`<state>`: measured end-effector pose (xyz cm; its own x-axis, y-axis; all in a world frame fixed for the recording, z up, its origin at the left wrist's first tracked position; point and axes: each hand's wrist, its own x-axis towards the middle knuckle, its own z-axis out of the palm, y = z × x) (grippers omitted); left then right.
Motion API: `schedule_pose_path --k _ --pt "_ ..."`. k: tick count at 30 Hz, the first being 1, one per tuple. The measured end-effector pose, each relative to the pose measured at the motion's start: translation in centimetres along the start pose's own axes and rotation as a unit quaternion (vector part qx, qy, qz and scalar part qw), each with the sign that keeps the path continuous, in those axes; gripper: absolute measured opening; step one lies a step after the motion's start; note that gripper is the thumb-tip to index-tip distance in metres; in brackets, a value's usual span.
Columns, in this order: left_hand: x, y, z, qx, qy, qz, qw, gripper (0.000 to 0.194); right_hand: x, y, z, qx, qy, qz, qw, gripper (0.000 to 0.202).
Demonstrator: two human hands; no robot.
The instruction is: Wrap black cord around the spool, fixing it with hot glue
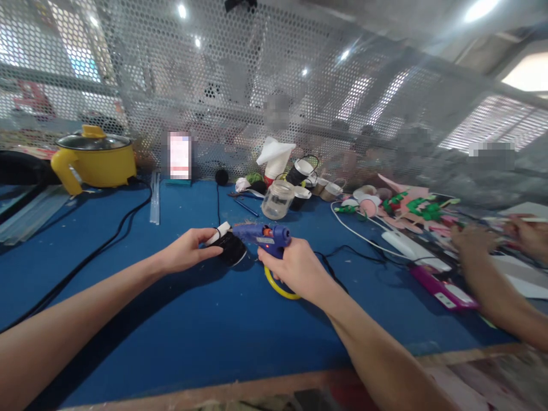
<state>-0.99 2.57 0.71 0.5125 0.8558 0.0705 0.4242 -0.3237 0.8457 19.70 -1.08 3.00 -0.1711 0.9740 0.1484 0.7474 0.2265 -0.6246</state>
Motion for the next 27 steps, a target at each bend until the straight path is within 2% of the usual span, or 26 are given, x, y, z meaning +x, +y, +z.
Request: schedule_pose_path --k 7,15,21,27 --pt "0.01 -0.05 0.02 -0.009 -0.001 0.007 1.000 0.014 -0.20 -0.07 0.22 -0.023 0.018 -0.061 0.998 0.015" --pt "0.02 -0.01 -0.04 -0.004 -0.001 0.009 1.000 0.014 -0.27 -0.40 0.18 -0.009 0.002 -0.047 0.999 0.015" --pt "0.05 -0.16 -0.06 0.009 0.000 0.000 1.000 0.019 0.30 -0.28 -0.18 0.011 -0.008 0.021 1.000 0.018" --pt "-0.03 0.06 -0.26 0.028 -0.009 0.011 1.000 0.018 0.28 -0.72 -0.43 0.019 -0.015 0.023 0.999 0.019"
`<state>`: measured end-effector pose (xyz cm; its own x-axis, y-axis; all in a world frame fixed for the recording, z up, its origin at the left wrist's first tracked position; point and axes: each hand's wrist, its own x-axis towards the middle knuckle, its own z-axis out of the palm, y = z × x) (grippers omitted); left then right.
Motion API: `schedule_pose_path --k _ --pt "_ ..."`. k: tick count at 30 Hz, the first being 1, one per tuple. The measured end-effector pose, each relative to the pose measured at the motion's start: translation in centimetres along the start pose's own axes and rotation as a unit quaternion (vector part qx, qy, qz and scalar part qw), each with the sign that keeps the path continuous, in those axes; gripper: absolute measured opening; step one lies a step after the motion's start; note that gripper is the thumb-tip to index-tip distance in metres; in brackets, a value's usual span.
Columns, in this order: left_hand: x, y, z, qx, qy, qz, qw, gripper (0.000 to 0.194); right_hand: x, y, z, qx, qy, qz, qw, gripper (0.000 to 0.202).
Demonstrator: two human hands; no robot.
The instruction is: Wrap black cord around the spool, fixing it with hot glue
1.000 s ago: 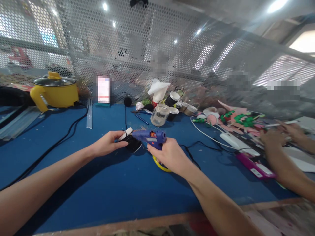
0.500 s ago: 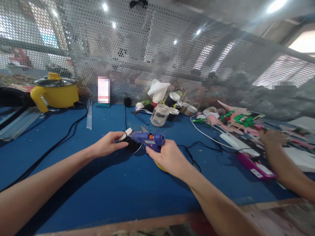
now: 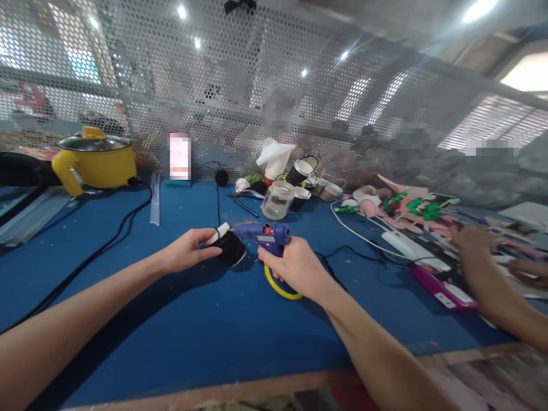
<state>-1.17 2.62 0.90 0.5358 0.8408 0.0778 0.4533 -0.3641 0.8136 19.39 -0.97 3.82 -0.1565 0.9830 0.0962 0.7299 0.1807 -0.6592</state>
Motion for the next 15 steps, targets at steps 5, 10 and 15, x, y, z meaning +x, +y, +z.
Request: schedule_pose_path --k 5,10,15 --pt "-0.07 0.30 -0.12 0.012 0.002 0.004 1.000 0.018 -0.18 0.07 0.04 0.023 -0.022 0.008 0.999 0.016" --pt "-0.05 0.25 -0.16 0.010 0.001 0.002 1.000 0.018 -0.12 0.11 0.07 0.005 0.004 0.000 1.000 0.018" --pt "-0.02 0.04 -0.18 0.014 -0.006 0.010 1.000 0.018 -0.14 0.27 0.16 0.022 -0.018 0.003 1.000 0.016"
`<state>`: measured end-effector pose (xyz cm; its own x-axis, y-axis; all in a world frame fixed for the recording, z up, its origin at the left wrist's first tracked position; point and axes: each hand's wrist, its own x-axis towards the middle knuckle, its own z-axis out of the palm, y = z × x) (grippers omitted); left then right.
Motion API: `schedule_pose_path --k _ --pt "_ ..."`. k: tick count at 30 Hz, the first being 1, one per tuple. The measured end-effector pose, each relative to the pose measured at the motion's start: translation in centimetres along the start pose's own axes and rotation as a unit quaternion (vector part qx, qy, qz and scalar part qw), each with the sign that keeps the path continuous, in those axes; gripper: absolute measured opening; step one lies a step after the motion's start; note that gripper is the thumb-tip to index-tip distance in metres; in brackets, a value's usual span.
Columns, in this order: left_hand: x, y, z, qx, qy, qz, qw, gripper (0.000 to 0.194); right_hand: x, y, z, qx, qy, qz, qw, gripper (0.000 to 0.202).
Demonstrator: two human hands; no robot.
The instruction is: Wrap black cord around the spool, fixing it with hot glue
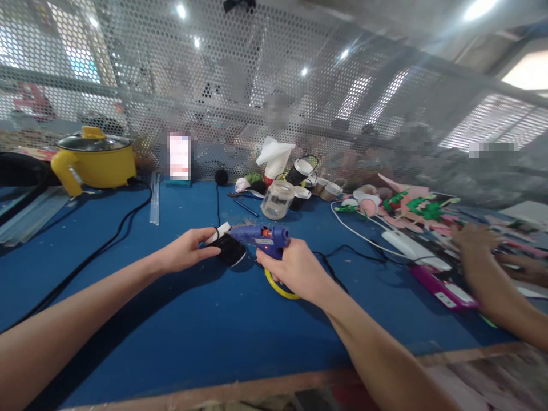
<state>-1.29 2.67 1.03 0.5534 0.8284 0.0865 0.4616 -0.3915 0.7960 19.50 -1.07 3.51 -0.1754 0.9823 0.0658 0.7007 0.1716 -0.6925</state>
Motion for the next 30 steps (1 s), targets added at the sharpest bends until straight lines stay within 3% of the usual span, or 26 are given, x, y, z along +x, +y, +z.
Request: schedule_pose_path --k 5,13,20,30 --pt "0.0 -0.1 0.0 -0.007 -0.004 0.002 1.000 0.017 0.0 0.5 0.2 -0.035 0.035 -0.027 0.998 0.019" --pt "0.0 0.1 0.2 -0.006 0.012 0.003 1.000 0.016 -0.4 0.1 0.8 -0.039 0.031 -0.081 0.995 0.014" --pt "0.1 -0.5 -0.2 0.017 -0.012 0.011 1.000 0.020 -0.1 -0.1 -0.3 0.008 -0.011 0.010 1.000 0.016" --pt "0.2 -0.7 -0.5 0.040 -0.020 0.009 0.999 0.019 0.7 0.8 -0.5 0.029 -0.017 -0.010 0.999 0.018"
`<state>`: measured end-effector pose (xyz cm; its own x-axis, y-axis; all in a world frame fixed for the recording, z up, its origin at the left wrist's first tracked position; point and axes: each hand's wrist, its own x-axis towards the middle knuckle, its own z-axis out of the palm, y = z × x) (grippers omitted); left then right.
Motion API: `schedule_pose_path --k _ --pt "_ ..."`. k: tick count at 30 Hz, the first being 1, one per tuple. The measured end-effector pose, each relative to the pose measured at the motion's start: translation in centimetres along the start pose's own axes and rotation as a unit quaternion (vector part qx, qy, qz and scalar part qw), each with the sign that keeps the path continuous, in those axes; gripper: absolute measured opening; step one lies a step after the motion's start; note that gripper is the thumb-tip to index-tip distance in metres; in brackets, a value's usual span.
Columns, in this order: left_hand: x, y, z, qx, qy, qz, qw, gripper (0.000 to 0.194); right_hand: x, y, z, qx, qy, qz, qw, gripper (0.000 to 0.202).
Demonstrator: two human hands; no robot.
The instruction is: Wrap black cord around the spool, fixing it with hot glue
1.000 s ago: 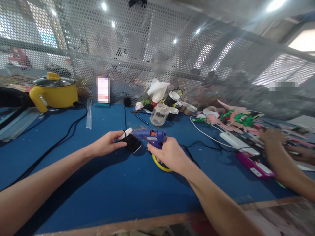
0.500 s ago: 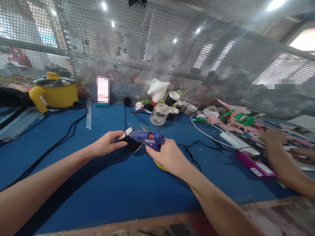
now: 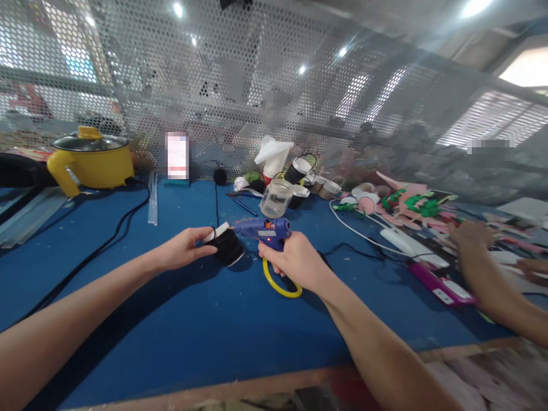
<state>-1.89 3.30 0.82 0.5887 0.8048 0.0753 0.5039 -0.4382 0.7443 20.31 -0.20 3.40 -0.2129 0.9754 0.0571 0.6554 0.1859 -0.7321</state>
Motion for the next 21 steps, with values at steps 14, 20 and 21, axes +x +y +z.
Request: schedule_pose_path --k 14,20,21 --pt "0.02 -0.27 0.09 -0.003 -0.003 0.007 1.000 0.020 -0.25 -0.61 -0.02 -0.018 0.004 0.002 1.000 0.016" --pt "-0.02 -0.14 0.11 -0.008 -0.003 0.002 1.000 0.020 -0.25 -0.57 0.03 -0.017 0.014 0.001 1.000 0.017" --pt "-0.03 -0.11 0.10 -0.008 -0.002 0.002 1.000 0.020 -0.26 -0.62 0.03 -0.016 0.011 0.002 1.000 0.017"
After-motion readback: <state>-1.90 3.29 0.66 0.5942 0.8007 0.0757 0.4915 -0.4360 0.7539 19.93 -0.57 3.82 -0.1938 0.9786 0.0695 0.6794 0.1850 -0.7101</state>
